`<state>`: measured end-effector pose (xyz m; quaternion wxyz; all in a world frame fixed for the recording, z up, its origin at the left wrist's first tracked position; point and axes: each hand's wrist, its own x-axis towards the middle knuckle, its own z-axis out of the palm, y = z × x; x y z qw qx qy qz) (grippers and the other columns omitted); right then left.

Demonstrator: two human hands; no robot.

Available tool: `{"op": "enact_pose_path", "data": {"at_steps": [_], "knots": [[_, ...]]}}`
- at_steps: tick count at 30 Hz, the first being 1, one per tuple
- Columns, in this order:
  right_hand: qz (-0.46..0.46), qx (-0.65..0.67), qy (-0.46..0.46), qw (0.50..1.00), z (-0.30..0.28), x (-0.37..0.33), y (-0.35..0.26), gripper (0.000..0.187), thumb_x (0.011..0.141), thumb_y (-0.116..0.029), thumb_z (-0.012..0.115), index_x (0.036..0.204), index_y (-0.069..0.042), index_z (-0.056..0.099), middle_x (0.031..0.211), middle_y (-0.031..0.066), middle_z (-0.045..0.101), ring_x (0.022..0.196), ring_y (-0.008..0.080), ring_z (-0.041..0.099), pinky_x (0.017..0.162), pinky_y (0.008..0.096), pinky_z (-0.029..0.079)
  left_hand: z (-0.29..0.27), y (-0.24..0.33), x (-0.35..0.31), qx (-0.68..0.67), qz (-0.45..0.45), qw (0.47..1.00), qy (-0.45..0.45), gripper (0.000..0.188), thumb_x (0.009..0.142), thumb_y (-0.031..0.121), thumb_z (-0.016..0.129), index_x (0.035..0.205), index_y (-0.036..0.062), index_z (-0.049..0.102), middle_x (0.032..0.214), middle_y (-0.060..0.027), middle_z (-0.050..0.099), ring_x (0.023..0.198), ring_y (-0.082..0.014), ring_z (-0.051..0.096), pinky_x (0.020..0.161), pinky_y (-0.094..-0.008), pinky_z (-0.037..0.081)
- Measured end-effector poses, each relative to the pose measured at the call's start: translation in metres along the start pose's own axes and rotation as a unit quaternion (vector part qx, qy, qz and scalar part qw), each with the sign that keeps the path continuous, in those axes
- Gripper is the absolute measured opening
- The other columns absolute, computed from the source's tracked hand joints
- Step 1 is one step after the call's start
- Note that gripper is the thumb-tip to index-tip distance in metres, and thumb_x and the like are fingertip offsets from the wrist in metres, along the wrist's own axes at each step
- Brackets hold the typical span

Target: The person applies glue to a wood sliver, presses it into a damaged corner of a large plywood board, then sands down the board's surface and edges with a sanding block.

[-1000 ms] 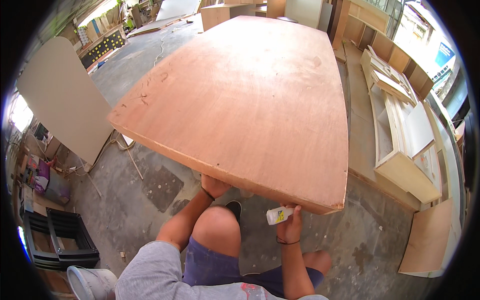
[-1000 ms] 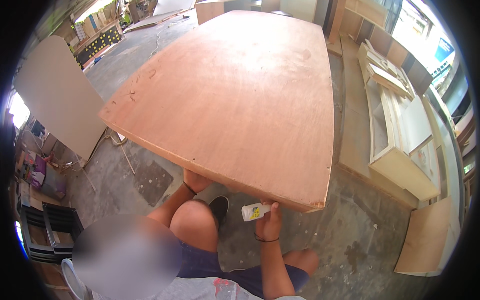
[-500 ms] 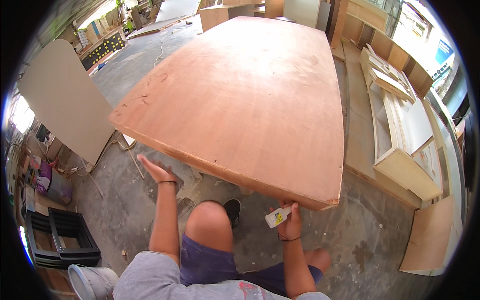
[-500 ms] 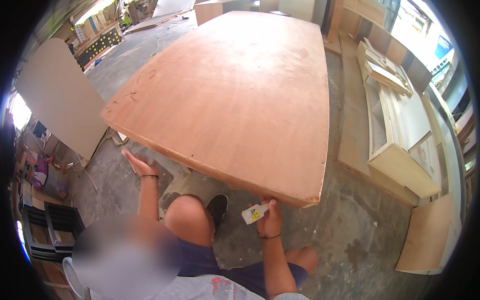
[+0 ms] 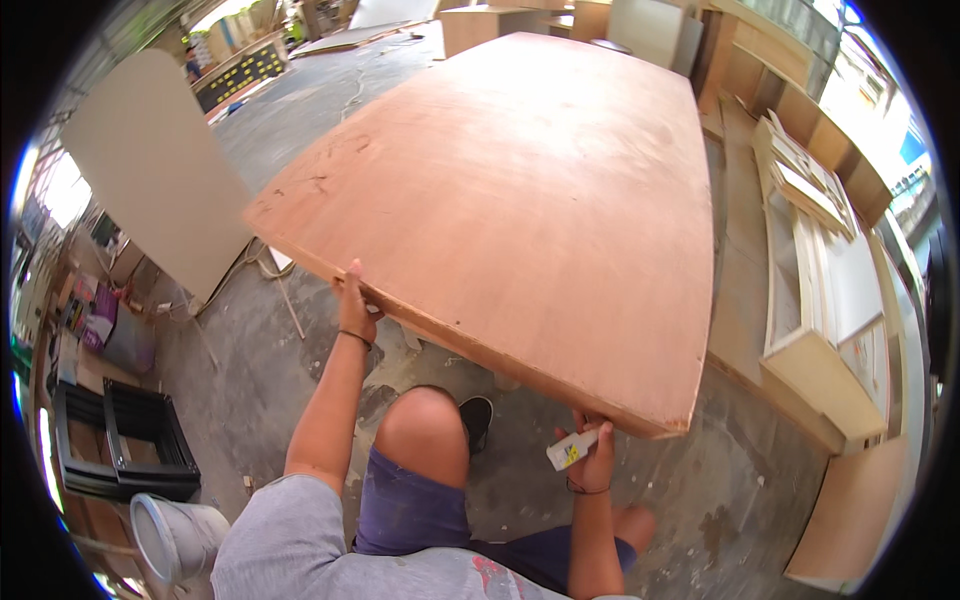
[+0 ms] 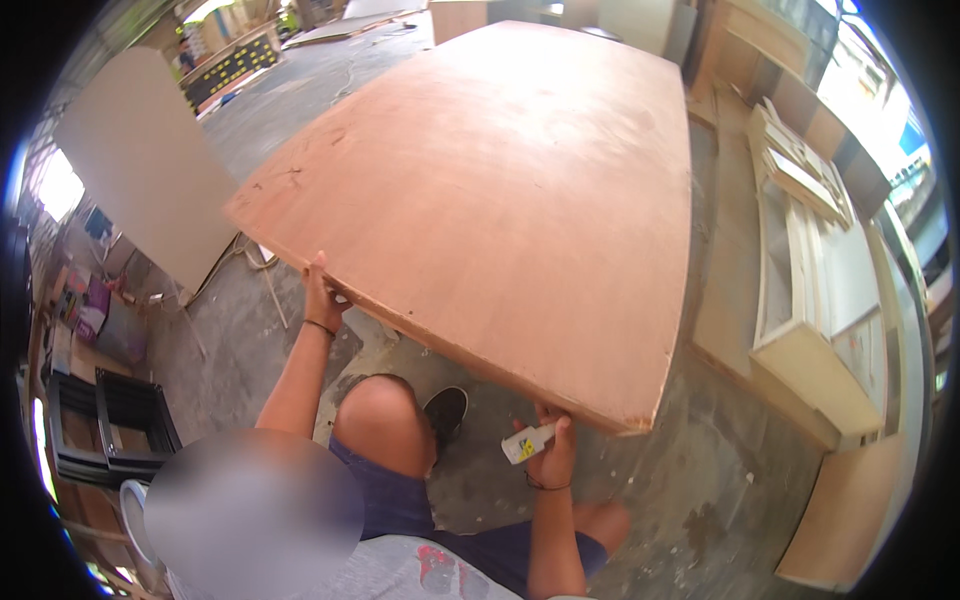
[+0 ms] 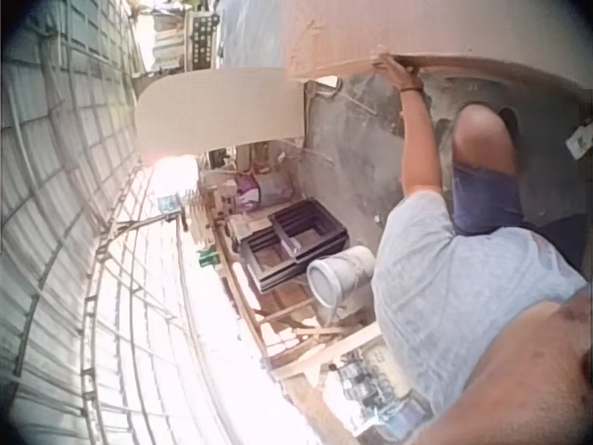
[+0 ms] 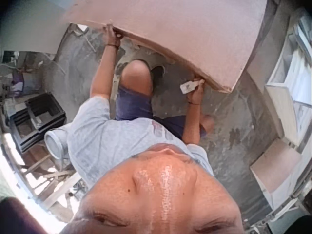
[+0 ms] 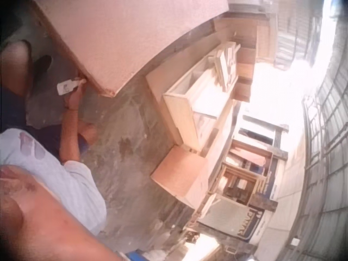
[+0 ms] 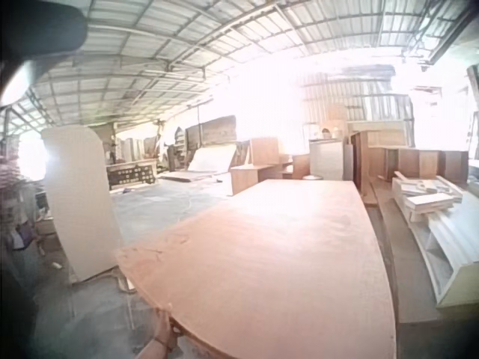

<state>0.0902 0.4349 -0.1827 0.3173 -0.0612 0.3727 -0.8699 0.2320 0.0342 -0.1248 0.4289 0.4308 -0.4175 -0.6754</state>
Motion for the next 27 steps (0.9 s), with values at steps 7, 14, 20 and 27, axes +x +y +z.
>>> {"op": "enact_pose_path", "data": {"at_steps": [7,14,20,27], "knots": [[-0.025,-0.081,0.050,0.995,-0.023,-0.001,0.003,0.037,0.090,-0.051,0.053,0.091,-0.014,0.050,0.130,0.0060,0.052,0.126,0.0266,0.045,0.077,0.0438,0.052,0.016,-0.018,0.011,-0.014,0.033,0.999,0.021,0.067,0.080,0.059,0.056,0.130,0.0336,0.020,0.132,-0.0045,0.040,0.116,-0.0277,0.048,0.080,-0.0582,0.044],[0.127,-0.215,0.136,0.959,0.017,-0.032,-0.037,0.044,0.089,-0.050,0.055,0.110,-0.012,0.053,0.132,0.0081,0.051,0.123,0.0293,0.046,0.088,0.0481,0.044,-0.024,-0.005,-0.016,0.031,-0.075,0.995,-0.062,0.099,0.081,0.059,0.056,0.141,0.0314,-0.017,0.151,-0.0086,0.006,0.139,-0.0318,0.016,0.095,-0.0609,0.034],[0.247,-0.355,0.067,0.899,0.069,-0.067,-0.074,0.040,0.091,-0.029,0.060,0.112,0.005,0.057,0.109,0.0143,0.058,0.096,0.0268,0.055,0.082,0.0361,0.047,-0.027,0.004,-0.023,0.227,-0.013,0.972,-0.056,0.090,0.088,0.059,0.046,0.146,0.0168,-0.008,0.150,-0.0088,0.015,0.138,-0.0255,0.021,0.103,-0.0398,0.028],[0.142,-0.482,-0.156,0.851,0.237,-0.051,-0.174,0.027,0.093,-0.016,0.056,0.113,0.003,0.059,0.117,0.0133,0.055,0.104,0.0218,0.054,0.090,0.0314,0.044,-0.027,-0.002,-0.132,0.545,-0.249,0.758,-0.258,0.065,0.090,0.055,0.039,0.113,-0.0022,0.060,0.115,-0.0269,0.059,0.112,-0.0372,0.055,0.097,-0.0440,0.040]]}}
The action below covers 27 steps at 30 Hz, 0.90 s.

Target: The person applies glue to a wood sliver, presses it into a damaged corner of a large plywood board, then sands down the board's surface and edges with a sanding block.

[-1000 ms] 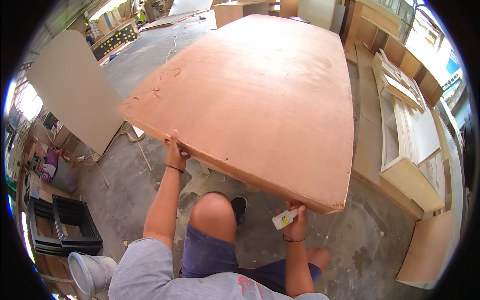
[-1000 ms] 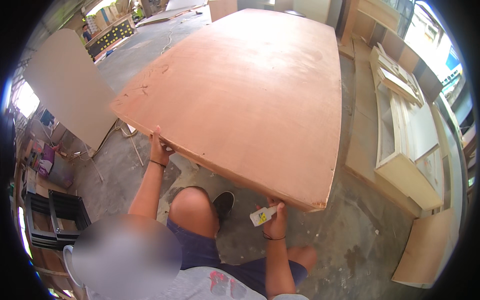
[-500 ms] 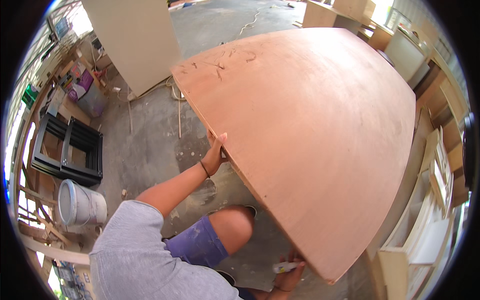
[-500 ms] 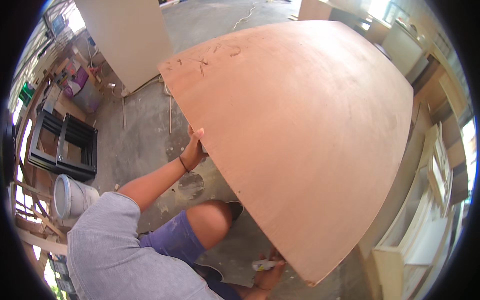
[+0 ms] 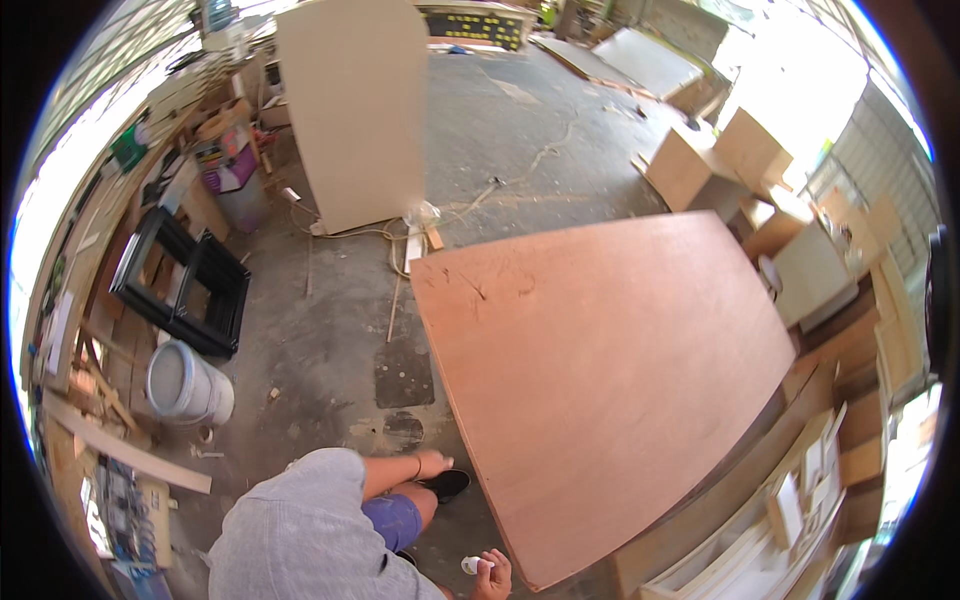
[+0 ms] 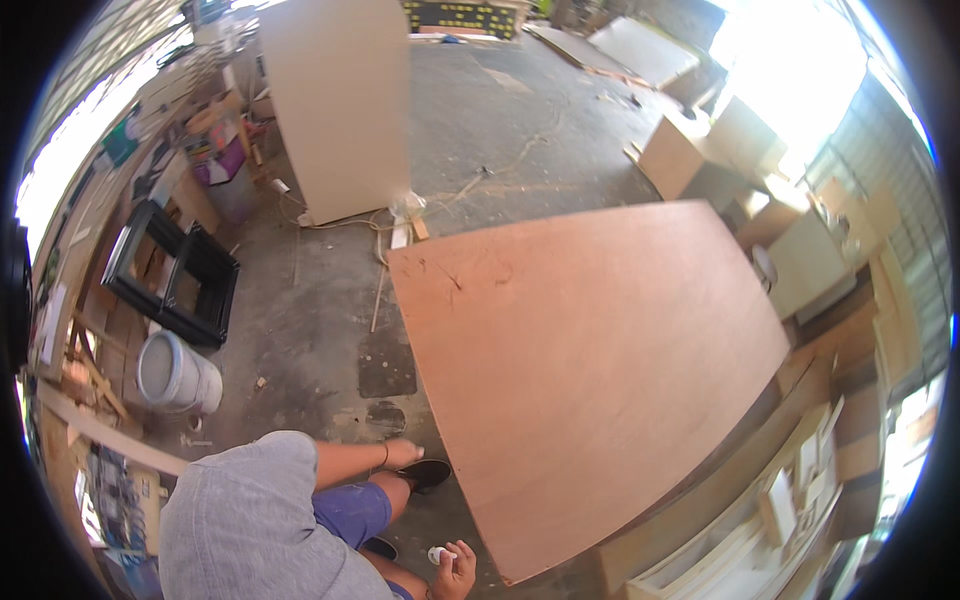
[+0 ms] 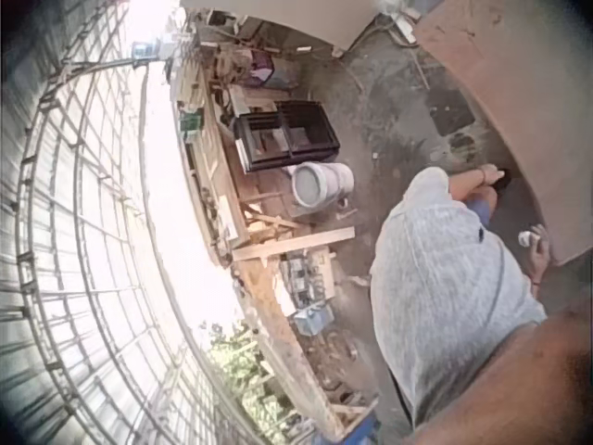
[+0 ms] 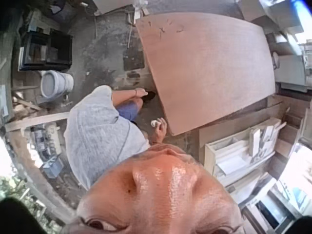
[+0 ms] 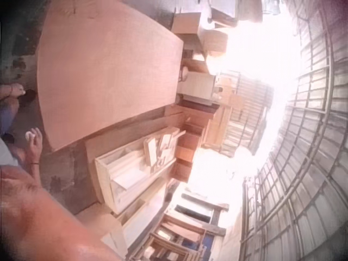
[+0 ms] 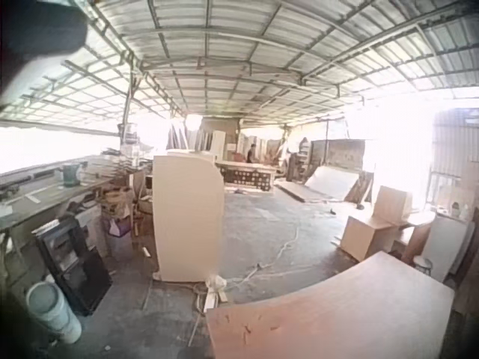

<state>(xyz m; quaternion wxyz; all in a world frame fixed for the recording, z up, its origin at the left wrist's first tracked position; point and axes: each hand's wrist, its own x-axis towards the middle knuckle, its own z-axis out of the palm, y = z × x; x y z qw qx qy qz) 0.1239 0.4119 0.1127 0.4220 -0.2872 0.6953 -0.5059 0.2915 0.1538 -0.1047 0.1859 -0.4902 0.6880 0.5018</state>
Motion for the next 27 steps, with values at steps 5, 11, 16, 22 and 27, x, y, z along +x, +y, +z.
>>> {"op": "enact_pose_path", "data": {"at_steps": [5,11,16,22,27], "knots": [[-0.249,-0.270,-0.120,0.922,-0.021,-0.011,-0.077,0.029,0.093,-0.022,0.052,0.115,-0.004,0.061,0.121,0.0165,0.054,0.109,0.0315,0.053,0.096,0.0414,0.041,0.010,0.095,-0.227,0.061,0.174,0.983,-0.010,0.073,0.080,0.048,0.060,0.136,0.0049,0.042,0.128,-0.0229,0.052,0.117,-0.0377,0.050,0.100,-0.0430,0.038],[-0.240,-0.200,-0.305,0.900,0.034,-0.114,-0.138,0.031,0.089,-0.027,0.059,0.106,-0.002,0.063,0.126,0.0203,0.049,0.120,0.0370,0.045,0.099,0.0459,0.036,0.052,0.099,-0.397,-0.091,0.320,0.942,0.049,0.056,0.074,0.032,0.070,0.121,0.0063,0.052,0.118,-0.0185,0.057,0.108,-0.0357,0.057,0.090,-0.0437,0.045],[-0.319,-0.224,-0.442,0.808,0.080,-0.176,-0.165,0.033,0.089,-0.030,0.059,0.108,-0.004,0.063,0.125,0.0206,0.049,0.115,0.0372,0.049,0.092,0.0449,0.042,0.074,0.070,-0.519,-0.177,0.212,0.943,0.187,0.036,0.078,0.031,0.065,0.104,0.0068,0.057,0.101,-0.0178,0.064,0.096,-0.0372,0.061,0.081,-0.0447,0.048],[-0.388,-0.206,-0.508,0.741,0.148,-0.244,-0.217,0.020,0.083,-0.013,0.065,0.100,-0.002,0.065,0.111,0.0174,0.058,0.104,0.0345,0.056,0.088,0.0411,0.045,0.091,0.016,-0.605,-0.210,0.164,0.903,0.338,0.033,0.079,0.025,0.063,0.107,0.0083,0.056,0.101,-0.0167,0.064,0.096,-0.0374,0.061,0.081,-0.0453,0.048],[-0.420,-0.212,-0.561,0.681,0.208,-0.297,-0.220,0.015,0.078,-0.004,0.066,0.094,-0.002,0.065,0.097,0.0142,0.060,0.095,0.0320,0.058,0.080,0.0397,0.048,0.103,-0.039,-0.656,-0.239,0.088,0.890,0.377,0.035,0.082,0.026,0.062,0.112,0.0087,0.053,0.102,-0.0167,0.064,0.097,-0.0370,0.060,0.083,-0.0463,0.046]]}}
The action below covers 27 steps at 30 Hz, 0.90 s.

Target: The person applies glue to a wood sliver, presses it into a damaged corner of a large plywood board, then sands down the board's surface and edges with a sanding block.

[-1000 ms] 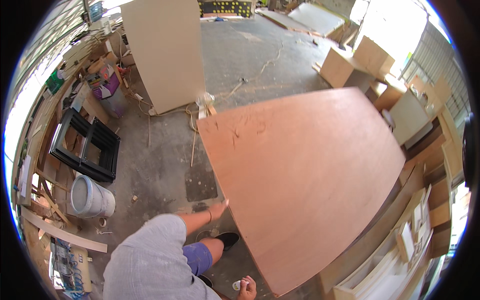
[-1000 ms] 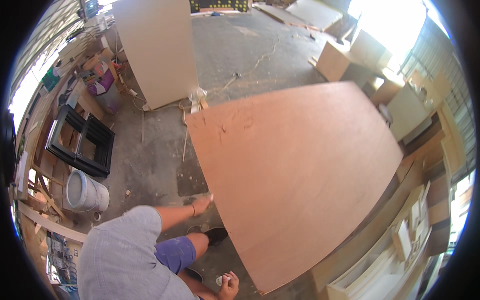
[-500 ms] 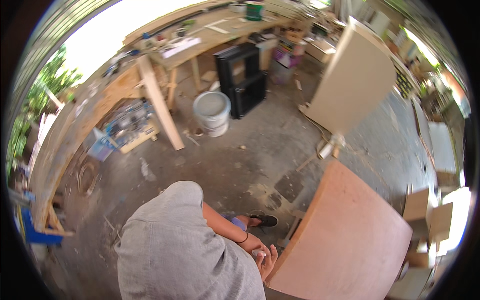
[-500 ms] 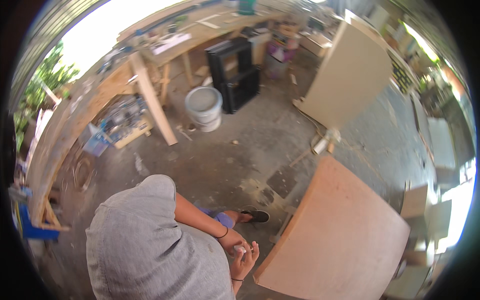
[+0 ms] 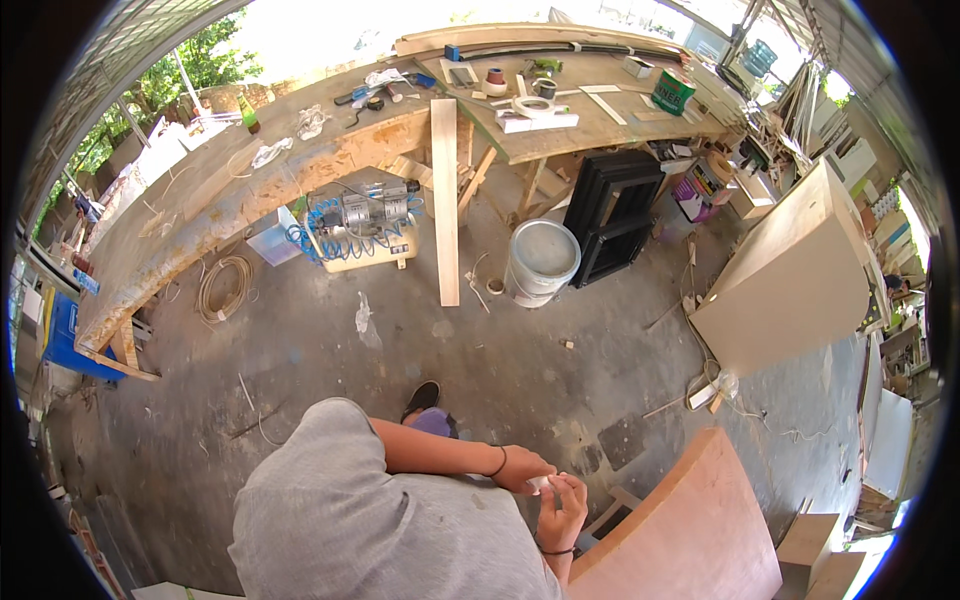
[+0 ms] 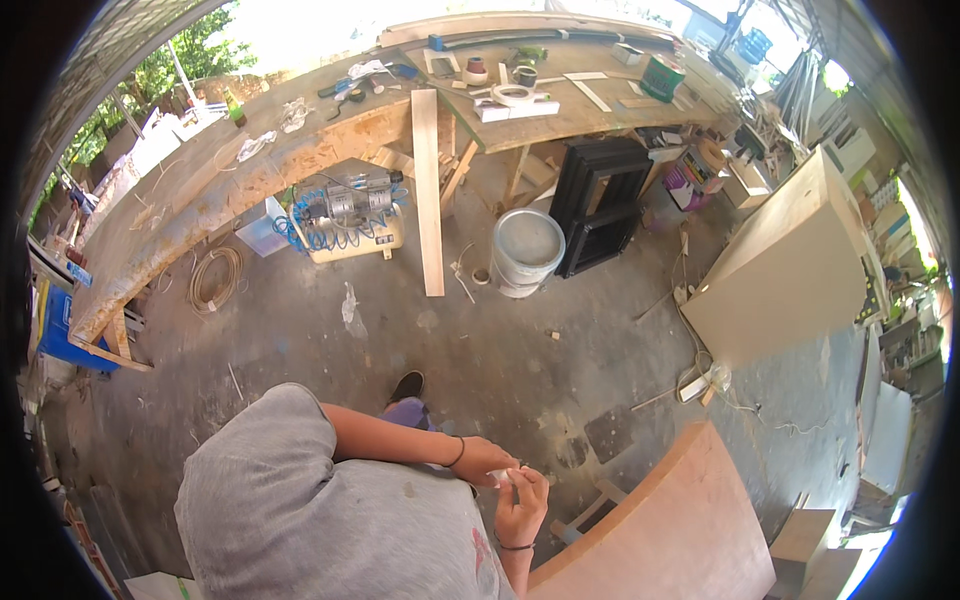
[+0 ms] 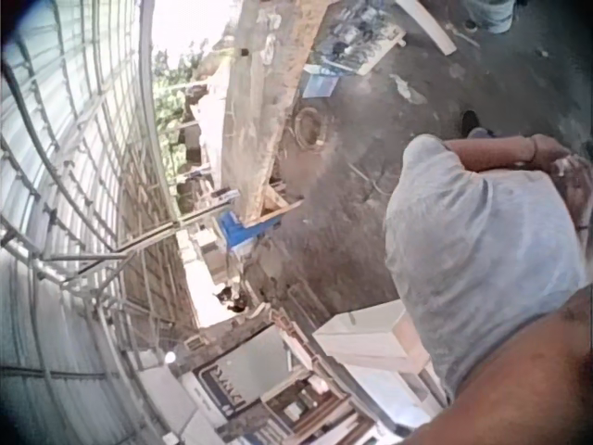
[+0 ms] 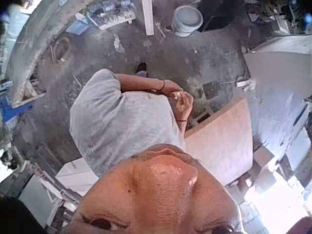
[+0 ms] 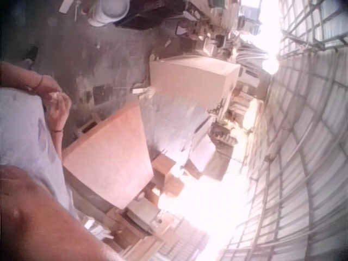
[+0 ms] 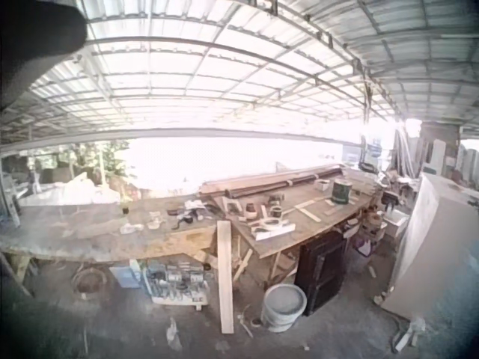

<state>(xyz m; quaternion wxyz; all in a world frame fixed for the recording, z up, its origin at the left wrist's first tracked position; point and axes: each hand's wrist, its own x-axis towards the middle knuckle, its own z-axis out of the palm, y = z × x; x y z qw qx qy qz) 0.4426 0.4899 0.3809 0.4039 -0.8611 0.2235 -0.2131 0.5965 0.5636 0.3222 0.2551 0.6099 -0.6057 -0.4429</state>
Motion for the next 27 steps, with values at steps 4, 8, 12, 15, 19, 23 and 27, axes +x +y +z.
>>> {"op": "enact_pose_path", "data": {"at_steps": [4,8,12,15,19,23,27], "knots": [[-0.005,-0.009,-0.018,1.000,0.051,0.056,-0.015,0.014,0.077,-0.003,0.065,0.091,-0.002,0.065,0.092,0.0136,0.060,0.088,0.0319,0.058,0.075,0.0398,0.047,-0.070,-0.030,-0.044,-0.001,-0.059,0.998,0.026,0.036,0.083,0.029,0.063,0.111,0.0095,0.053,0.101,-0.0167,0.064,0.095,-0.0372,0.060,0.079,-0.0464,0.046],[-0.049,-0.002,-0.081,0.996,0.101,0.128,-0.051,0.015,0.078,-0.005,0.067,0.092,-0.003,0.066,0.089,0.0137,0.062,0.079,0.0295,0.061,0.070,0.0351,0.048,-0.128,-0.078,-0.095,-0.041,-0.084,0.991,0.095,0.038,0.081,0.032,0.066,0.111,0.0111,0.054,0.099,-0.0150,0.065,0.094,-0.0367,0.060,0.076,-0.0456,0.046],[-0.076,0.017,-0.134,0.988,0.143,0.183,-0.081,0.018,0.077,-0.005,0.066,0.095,-0.003,0.065,0.092,0.0137,0.061,0.082,0.0305,0.061,0.071,0.0351,0.048,-0.173,-0.118,-0.120,-0.051,-0.050,0.978,0.198,0.034,0.079,0.030,0.069,0.106,0.0108,0.059,0.101,-0.0123,0.062,0.093,-0.0338,0.061,0.077,-0.0426,0.047],[-0.085,0.031,-0.134,0.987,0.160,0.218,-0.092,0.025,0.077,-0.004,0.066,0.102,-0.002,0.063,0.095,0.0157,0.060,0.085,0.0324,0.060,0.073,0.0363,0.048,-0.205,-0.134,-0.119,-0.056,-0.018,0.964,0.260,0.031,0.078,0.025,0.070,0.104,0.0103,0.061,0.106,-0.0098,0.058,0.093,-0.0315,0.060,0.078,-0.0402,0.048],[-0.038,0.049,-0.116,0.991,0.162,0.250,-0.079,0.039,0.077,-0.002,0.065,0.115,-0.003,0.058,0.105,0.0133,0.060,0.089,0.0243,0.061,0.071,0.0330,0.049,-0.249,-0.147,-0.100,-0.063,-0.015,0.955,0.290,0.032,0.077,0.022,0.070,0.106,0.0114,0.062,0.105,-0.0088,0.058,0.093,-0.0290,0.060,0.078,-0.0382,0.049],[0.011,0.045,-0.102,0.994,0.146,0.279,-0.045,0.041,0.077,-0.004,0.066,0.117,-0.003,0.057,0.108,0.0137,0.059,0.090,0.0241,0.061,0.073,0.0333,0.048,-0.287,-0.169,-0.064,-0.054,-0.002,0.940,0.336,0.034,0.076,0.023,0.071,0.106,0.0102,0.062,0.101,-0.0105,0.061,0.093,-0.0296,0.061,0.079,-0.0366,0.049],[0.025,0.035,-0.081,0.996,0.125,0.319,-0.007,0.038,0.077,-0.004,0.066,0.114,-0.003,0.058,0.105,0.0128,0.060,0.088,0.0225,0.061,0.071,0.0326,0.048,-0.341,-0.183,-0.031,-0.053,-0.080,0.881,0.464,0.043,0.075,0.027,0.075,0.108,0.0061,0.058,0.091,-0.0134,0.065,0.085,-0.0264,0.064,0.078,-0.0355,0.049]]}}
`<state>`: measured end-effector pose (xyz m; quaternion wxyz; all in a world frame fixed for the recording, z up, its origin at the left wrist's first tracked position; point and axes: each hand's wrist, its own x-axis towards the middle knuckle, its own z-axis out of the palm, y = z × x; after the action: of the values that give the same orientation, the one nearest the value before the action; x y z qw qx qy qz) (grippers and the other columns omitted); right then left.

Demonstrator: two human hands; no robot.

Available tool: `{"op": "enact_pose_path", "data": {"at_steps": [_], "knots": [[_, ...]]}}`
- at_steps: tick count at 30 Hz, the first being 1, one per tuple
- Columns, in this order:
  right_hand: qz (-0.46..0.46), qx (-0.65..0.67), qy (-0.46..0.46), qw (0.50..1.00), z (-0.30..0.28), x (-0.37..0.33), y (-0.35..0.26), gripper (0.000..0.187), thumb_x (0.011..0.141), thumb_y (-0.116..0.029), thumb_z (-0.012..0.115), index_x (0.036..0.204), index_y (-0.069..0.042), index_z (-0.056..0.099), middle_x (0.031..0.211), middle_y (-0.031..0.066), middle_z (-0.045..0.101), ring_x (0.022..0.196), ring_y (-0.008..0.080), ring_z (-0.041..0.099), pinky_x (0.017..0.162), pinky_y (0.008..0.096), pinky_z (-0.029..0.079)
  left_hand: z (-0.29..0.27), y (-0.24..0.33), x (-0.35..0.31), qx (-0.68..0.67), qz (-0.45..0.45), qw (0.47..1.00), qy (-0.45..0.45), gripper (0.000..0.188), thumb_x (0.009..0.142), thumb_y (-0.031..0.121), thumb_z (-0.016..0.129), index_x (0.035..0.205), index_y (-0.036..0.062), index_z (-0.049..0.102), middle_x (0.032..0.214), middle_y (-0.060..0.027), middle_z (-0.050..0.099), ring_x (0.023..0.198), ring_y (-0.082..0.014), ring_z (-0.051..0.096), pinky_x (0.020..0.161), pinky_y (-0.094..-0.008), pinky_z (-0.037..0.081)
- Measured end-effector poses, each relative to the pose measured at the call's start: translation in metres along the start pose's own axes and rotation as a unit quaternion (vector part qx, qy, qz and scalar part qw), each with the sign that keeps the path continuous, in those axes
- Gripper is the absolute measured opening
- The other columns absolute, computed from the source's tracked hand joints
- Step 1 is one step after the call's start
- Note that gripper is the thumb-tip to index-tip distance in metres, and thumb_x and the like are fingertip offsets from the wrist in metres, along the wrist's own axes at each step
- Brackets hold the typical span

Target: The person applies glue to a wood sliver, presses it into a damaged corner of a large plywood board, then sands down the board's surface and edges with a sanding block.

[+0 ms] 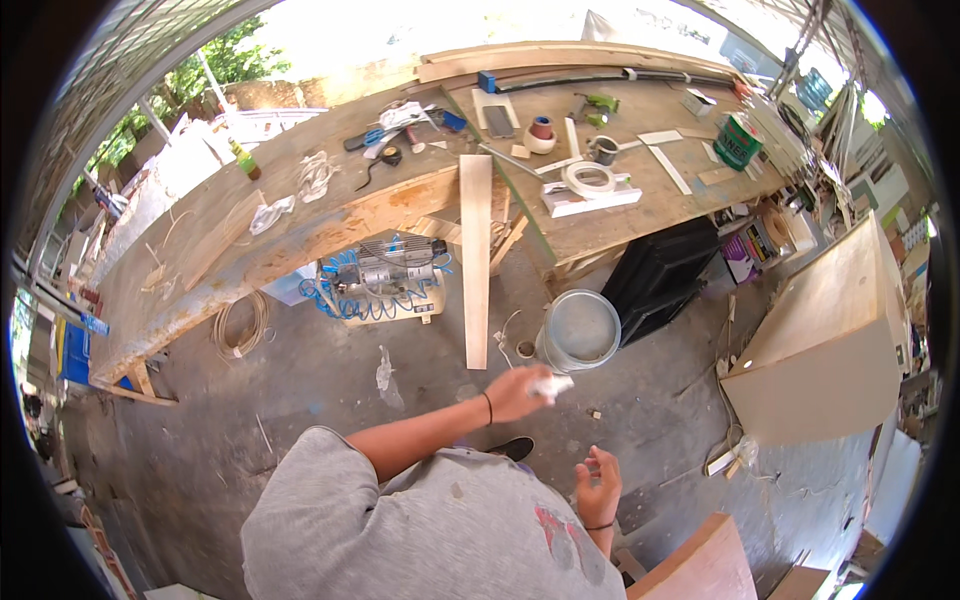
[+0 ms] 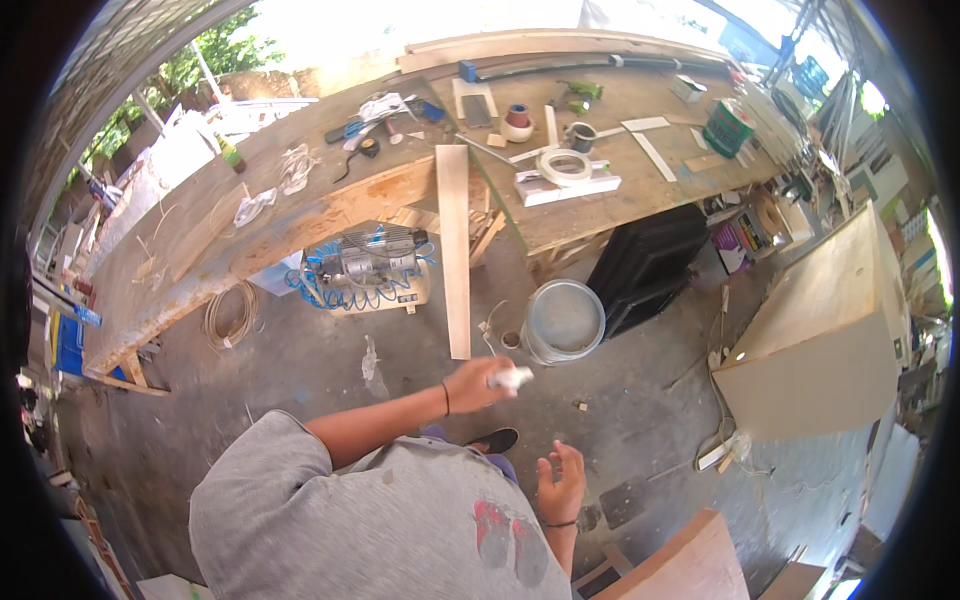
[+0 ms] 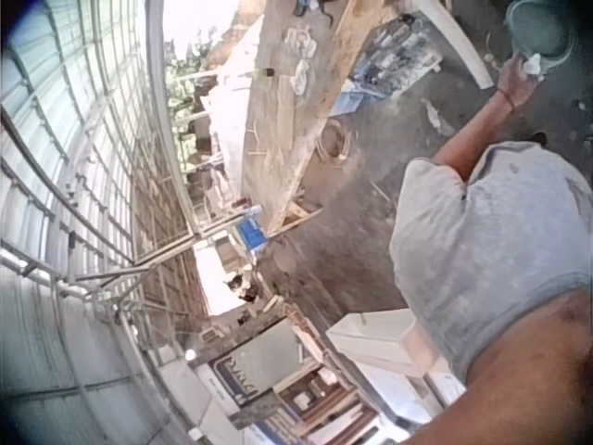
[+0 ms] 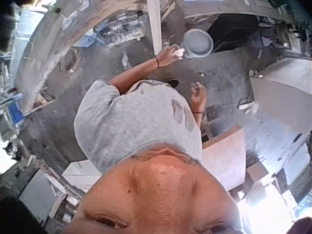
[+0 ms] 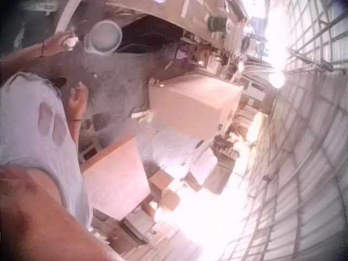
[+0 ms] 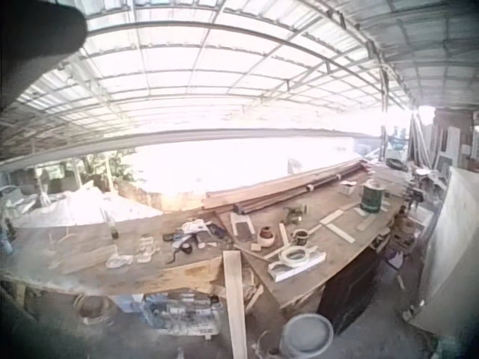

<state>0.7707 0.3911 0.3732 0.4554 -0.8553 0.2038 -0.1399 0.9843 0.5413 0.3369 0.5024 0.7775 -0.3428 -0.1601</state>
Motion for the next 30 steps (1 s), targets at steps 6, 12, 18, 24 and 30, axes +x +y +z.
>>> {"op": "enact_pose_path", "data": {"at_steps": [6,12,18,24,30], "knots": [[-0.021,-0.019,0.011,1.000,-0.041,0.072,0.031,0.034,0.077,-0.002,0.065,0.110,-0.004,0.060,0.099,0.0097,0.061,0.084,0.0198,0.062,0.067,0.0296,0.049,-0.046,-0.034,0.123,-0.016,-0.057,0.979,0.193,0.046,0.073,0.024,0.077,0.106,0.0011,0.056,0.097,-0.0112,0.064,0.089,-0.0239,0.063,0.077,-0.0343,0.049],[0.072,0.027,0.049,0.996,-0.053,0.114,0.076,0.031,0.081,-0.009,0.067,0.111,-0.004,0.061,0.101,0.0103,0.063,0.086,0.0211,0.062,0.072,0.0313,0.049,-0.066,-0.059,0.237,0.087,0.043,0.967,0.235,0.039,0.071,0.024,0.076,0.098,0.0017,0.062,0.100,-0.0138,0.059,0.095,-0.0267,0.059,0.082,-0.0357,0.046],[0.309,0.072,0.086,0.944,-0.006,0.065,0.230,0.032,0.085,-0.016,0.066,0.110,0.002,0.060,0.102,0.0101,0.065,0.090,0.0170,0.061,0.078,0.0308,0.049,-0.047,-0.092,0.297,0.131,-0.045,0.972,0.188,0.030,0.075,0.021,0.069,0.104,0.0148,0.063,0.106,-0.0090,0.058,0.095,-0.0298,0.060,0.082,-0.0403,0.049],[0.378,-0.012,-0.047,0.925,0.028,0.056,0.203,0.034,0.085,-0.021,0.065,0.111,0.001,0.061,0.097,0.0082,0.066,0.089,0.0171,0.061,0.082,0.0316,0.049,-0.049,-0.115,0.297,0.141,-0.041,0.972,0.181,0.030,0.073,0.022,0.070,0.101,0.0133,0.064,0.108,-0.0074,0.059,0.093,-0.0295,0.061,0.079,-0.0402,0.049],[0.397,-0.021,-0.068,0.915,0.033,0.093,0.202,0.034,0.085,-0.022,0.065,0.110,0.001,0.062,0.096,0.0089,0.067,0.088,0.0170,0.062,0.080,0.0314,0.049,-0.063,-0.111,0.287,0.102,-0.014,0.981,0.164,0.041,0.070,0.015,0.072,0.107,0.0029,0.059,0.104,-0.0126,0.060,0.093,-0.0283,0.061,0.081,-0.0391,0.048]]}}
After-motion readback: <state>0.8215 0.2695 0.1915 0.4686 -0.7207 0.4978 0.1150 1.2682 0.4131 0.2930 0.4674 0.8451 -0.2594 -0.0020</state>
